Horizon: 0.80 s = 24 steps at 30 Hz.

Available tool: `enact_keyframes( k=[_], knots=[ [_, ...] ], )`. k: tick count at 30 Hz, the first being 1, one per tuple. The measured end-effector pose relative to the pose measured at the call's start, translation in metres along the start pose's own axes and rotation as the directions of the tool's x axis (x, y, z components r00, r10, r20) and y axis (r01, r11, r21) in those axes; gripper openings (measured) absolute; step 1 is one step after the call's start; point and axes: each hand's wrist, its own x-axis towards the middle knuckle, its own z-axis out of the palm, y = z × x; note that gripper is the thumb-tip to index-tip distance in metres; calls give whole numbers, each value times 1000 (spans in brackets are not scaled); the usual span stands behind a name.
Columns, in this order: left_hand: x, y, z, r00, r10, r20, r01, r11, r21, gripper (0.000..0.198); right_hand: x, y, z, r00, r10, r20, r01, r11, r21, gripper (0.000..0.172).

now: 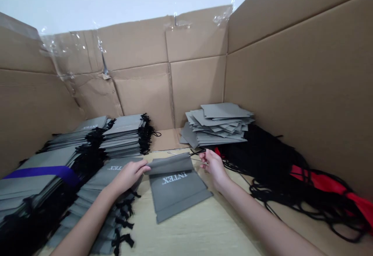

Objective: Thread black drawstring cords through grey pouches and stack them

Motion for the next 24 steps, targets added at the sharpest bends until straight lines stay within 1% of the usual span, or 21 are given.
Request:
enact_keyframes(
  k=[4,10,13,15,17,20,24],
  knots=[
    [4,-6,1,1000,15,1,-15,992,-126,29,-2,-1,-4,989,144,15,-145,982,123,13],
    [6,-8,-1,1000,26,1,-25,953,-301,28,0,-9,-7,954,279,111,-298,926,233,13],
    [5,-11,-1,1000,2,7,1,919,-395,32,-7,-21,-4,924,326,197,-374,876,305,13],
    [4,-13,0,999,-24,20,31,887,-461,35,-12,-31,0,897,327,299,-425,824,375,14],
    [3,-16,1,998,-46,48,64,850,-523,38,-18,-40,4,870,294,395,-454,790,412,14],
    [3,-20,4,994,-58,95,103,791,-602,42,-24,-49,7,844,263,468,-467,789,399,13],
    [3,-25,6,990,-60,127,130,730,-671,44,-25,-53,8,823,233,519,-450,825,343,8]
  ],
)
